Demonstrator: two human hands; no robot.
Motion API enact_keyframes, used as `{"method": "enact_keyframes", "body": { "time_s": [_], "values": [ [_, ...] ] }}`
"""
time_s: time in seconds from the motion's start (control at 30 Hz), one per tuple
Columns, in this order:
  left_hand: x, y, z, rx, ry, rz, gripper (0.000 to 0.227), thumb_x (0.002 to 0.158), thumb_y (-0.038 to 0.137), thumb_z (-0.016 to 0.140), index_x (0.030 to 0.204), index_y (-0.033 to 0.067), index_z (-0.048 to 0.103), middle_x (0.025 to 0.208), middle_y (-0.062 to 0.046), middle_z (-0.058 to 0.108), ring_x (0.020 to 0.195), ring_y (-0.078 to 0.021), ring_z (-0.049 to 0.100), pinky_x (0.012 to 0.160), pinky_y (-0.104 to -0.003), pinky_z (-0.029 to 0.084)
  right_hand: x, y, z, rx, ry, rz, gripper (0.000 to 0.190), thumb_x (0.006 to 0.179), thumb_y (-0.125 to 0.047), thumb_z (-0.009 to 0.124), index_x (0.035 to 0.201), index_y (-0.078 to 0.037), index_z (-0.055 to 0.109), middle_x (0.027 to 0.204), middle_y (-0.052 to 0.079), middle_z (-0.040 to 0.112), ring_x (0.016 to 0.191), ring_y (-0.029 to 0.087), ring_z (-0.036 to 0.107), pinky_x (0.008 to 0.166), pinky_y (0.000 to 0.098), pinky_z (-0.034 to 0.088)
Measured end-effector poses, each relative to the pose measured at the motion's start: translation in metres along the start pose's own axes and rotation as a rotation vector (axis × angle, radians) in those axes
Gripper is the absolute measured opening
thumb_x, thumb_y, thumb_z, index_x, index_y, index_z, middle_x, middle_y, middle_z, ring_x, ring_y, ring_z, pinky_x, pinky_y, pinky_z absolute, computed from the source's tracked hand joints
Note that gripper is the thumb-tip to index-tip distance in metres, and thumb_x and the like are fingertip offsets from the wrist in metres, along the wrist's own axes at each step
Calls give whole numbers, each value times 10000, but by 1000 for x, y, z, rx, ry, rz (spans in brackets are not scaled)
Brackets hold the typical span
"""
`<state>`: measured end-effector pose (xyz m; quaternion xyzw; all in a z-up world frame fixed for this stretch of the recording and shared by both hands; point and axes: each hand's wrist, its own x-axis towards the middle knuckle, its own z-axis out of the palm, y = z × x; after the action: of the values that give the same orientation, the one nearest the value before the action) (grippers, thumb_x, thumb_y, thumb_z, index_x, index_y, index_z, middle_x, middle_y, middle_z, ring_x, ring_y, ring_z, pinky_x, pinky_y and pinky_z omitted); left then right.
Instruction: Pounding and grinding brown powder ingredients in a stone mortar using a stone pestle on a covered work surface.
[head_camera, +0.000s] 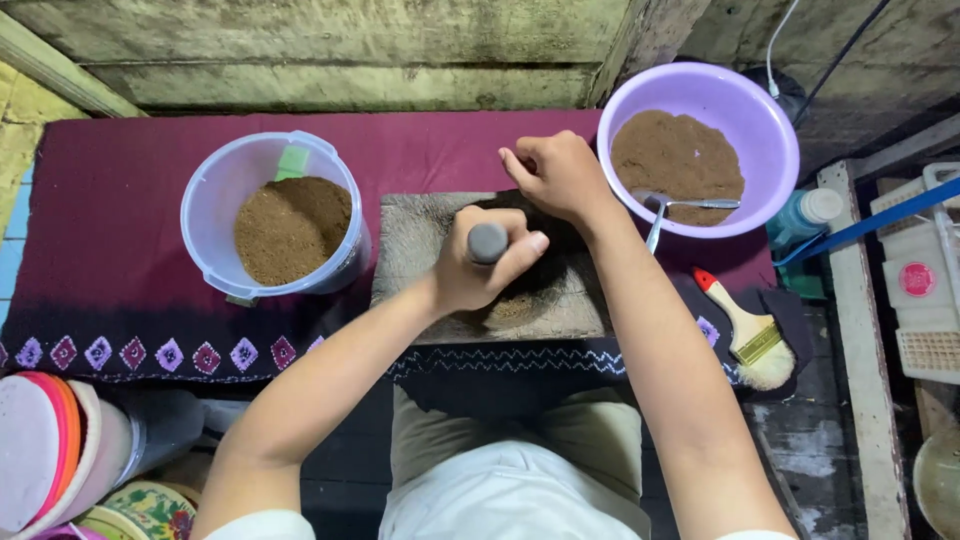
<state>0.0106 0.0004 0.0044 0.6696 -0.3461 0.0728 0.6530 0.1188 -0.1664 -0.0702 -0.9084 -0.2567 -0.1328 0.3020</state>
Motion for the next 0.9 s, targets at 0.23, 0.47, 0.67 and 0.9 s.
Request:
{"method": "enact_keyframes", "body": {
  "time_s": [0.23,0.47,0.67,0.9],
  "values": [
    [-1,-6,6,-4,-33,-17,442,986,177,599,570,124,461,418,-22,393,537,-17,385,460,-221,294,1,2,2,14,24,2,465,1040,-303,631,641,-135,461,469,94,413,466,329,466,535,357,421],
    [-6,7,3,3,17,-6,454,1010,154,580,568,130,479,408,-22,426,514,-8,390,444,-198,299,0,-2,2,-1,32,-1,469,1034,-315,632,639,-135,454,464,95,405,458,341,467,534,366,423],
    [14,62,-9,63,89,15,441,988,147,604,554,147,523,419,-5,489,430,-46,380,433,-209,336,0,-2,-2,2,23,-6,474,1044,-334,645,650,-138,471,467,108,414,479,376,492,537,392,431],
    [8,-1,4,40,56,-26,408,971,174,589,581,135,476,442,18,425,554,-19,401,480,-223,323,0,7,7,37,5,3,468,1046,-327,634,655,-139,458,456,108,384,475,362,470,534,378,417]
  ]
}}
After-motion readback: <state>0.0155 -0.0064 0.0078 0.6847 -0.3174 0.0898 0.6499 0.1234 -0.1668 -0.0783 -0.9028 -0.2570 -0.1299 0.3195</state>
